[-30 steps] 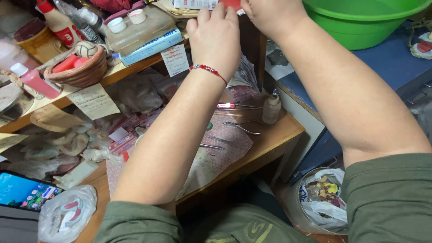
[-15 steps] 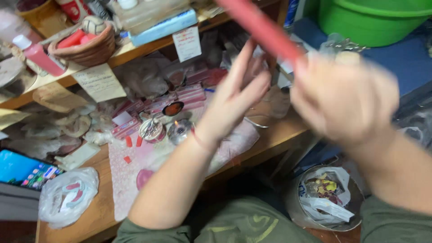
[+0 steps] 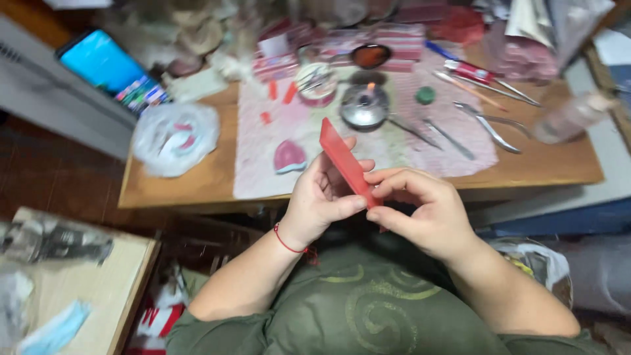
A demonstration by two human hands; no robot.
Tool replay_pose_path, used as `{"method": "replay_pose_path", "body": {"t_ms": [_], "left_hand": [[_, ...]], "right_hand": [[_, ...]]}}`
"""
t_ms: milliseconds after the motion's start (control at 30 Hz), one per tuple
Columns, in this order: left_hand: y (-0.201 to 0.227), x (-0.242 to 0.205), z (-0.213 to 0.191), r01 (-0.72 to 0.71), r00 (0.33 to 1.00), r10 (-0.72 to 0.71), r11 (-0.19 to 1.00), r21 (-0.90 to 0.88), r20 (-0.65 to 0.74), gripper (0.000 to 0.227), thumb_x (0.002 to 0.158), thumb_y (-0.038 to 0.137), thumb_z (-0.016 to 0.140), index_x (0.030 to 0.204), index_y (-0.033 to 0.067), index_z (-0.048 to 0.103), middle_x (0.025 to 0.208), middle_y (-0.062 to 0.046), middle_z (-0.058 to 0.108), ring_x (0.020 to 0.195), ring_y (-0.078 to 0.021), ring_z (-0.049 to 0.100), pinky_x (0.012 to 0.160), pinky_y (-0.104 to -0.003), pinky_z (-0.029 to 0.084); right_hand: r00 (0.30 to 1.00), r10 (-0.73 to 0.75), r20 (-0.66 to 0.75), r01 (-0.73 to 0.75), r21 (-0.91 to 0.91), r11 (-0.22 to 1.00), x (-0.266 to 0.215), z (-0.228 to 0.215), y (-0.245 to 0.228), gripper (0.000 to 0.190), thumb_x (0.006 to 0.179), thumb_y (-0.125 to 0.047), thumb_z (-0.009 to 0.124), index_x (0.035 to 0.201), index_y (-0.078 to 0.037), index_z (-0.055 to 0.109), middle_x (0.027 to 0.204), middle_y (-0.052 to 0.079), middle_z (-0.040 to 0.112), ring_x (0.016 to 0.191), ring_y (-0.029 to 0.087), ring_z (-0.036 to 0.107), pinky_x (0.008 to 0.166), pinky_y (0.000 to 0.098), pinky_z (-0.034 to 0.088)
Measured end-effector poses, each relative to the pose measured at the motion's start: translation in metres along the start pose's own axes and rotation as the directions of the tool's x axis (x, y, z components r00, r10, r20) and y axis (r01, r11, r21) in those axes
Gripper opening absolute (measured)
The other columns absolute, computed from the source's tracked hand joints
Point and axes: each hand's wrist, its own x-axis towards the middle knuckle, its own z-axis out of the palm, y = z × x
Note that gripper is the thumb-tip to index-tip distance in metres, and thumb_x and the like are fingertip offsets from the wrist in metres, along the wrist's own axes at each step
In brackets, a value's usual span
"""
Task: The person uses a heated metal tool to smooth and shape a pink denture base, then applies a liquid from a bottle to the surface. They wipe the denture with a cloth, place it into a plastic bag, and finally handle a red notebook.
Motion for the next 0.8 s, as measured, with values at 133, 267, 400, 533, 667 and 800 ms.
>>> {"method": "replay_pose_path", "body": {"t_ms": [133, 267, 400, 533, 667, 800], "left_hand": [[0.011, -0.018, -0.022, -0.016, 0.996, 0.015, 1.000, -0.011, -0.087, 0.100, 0.070, -0.006, 0.089, 0.156, 0.0005, 0.039, 0.128, -0.027, 0.066, 0.115, -0.0337, 0.069, 0.097, -0.047, 0.061], [0.017, -0.027, -0.040, -0.038, 0.991, 0.033, 0.999, -0.032, -0.126, 0.098, 0.069, -0.006, 0.090, 0.154, 0.0012, 0.042, 0.127, -0.026, 0.067, 0.114, -0.0322, 0.070, 0.096, -0.045, 0.062], [0.029, -0.033, -0.052, -0.028, 0.989, 0.020, 0.998, -0.051, -0.149, 0.099, 0.067, -0.009, 0.090, 0.154, 0.0010, 0.042, 0.127, -0.027, 0.067, 0.114, -0.0341, 0.070, 0.095, -0.046, 0.062], [0.045, -0.034, -0.059, -0.015, 0.984, 0.012, 1.000, -0.014, -0.179, 0.097, 0.069, -0.002, 0.091, 0.153, 0.0036, 0.043, 0.128, -0.023, 0.067, 0.117, -0.0322, 0.068, 0.098, -0.046, 0.061], [0.041, -0.034, -0.076, 0.002, 0.983, -0.008, 1.000, -0.030, -0.186, 0.099, 0.068, -0.003, 0.091, 0.153, 0.0040, 0.042, 0.128, -0.025, 0.066, 0.119, -0.0365, 0.067, 0.097, -0.049, 0.061], [0.053, -0.035, -0.076, 0.008, 0.983, -0.013, 0.999, -0.032, -0.184, 0.099, 0.069, -0.005, 0.090, 0.154, 0.0060, 0.041, 0.132, -0.025, 0.065, 0.120, -0.0366, 0.066, 0.096, -0.048, 0.061]], "right_hand": [[0.971, 0.217, 0.103, -0.239, 0.311, 0.920, 0.011, 0.028, -0.006, 0.028, 0.074, 0.002, 0.087, 0.098, 0.006, 0.073, 0.114, 0.020, 0.075, 0.100, 0.019, 0.070, 0.083, 0.0374, 0.063], [0.941, 0.298, 0.159, -0.336, 0.348, 0.875, 0.019, 0.049, 0.002, 0.031, 0.072, 0.005, 0.087, 0.100, 0.007, 0.074, 0.116, 0.020, 0.073, 0.105, 0.019, 0.069, 0.087, 0.0356, 0.062], [0.920, 0.341, 0.191, -0.389, 0.357, 0.849, 0.031, 0.062, 0.001, 0.032, 0.071, 0.006, 0.087, 0.100, 0.006, 0.074, 0.115, 0.018, 0.073, 0.106, 0.018, 0.070, 0.089, 0.0331, 0.062], [0.913, 0.346, 0.216, -0.405, 0.376, 0.834, 0.038, 0.075, 0.005, 0.034, 0.071, 0.007, 0.087, 0.102, 0.008, 0.075, 0.112, 0.022, 0.073, 0.106, 0.021, 0.070, 0.089, 0.0375, 0.064], [0.910, 0.333, 0.249, -0.406, 0.359, 0.841, 0.045, 0.083, 0.006, 0.032, 0.073, 0.007, 0.085, 0.102, 0.009, 0.074, 0.111, 0.025, 0.073, 0.106, 0.024, 0.069, 0.089, 0.0405, 0.064], [0.910, 0.328, 0.253, -0.402, 0.344, 0.849, 0.048, 0.088, 0.011, 0.034, 0.070, 0.008, 0.087, 0.101, 0.010, 0.075, 0.110, 0.024, 0.073, 0.105, 0.023, 0.071, 0.087, 0.0391, 0.064]]}}
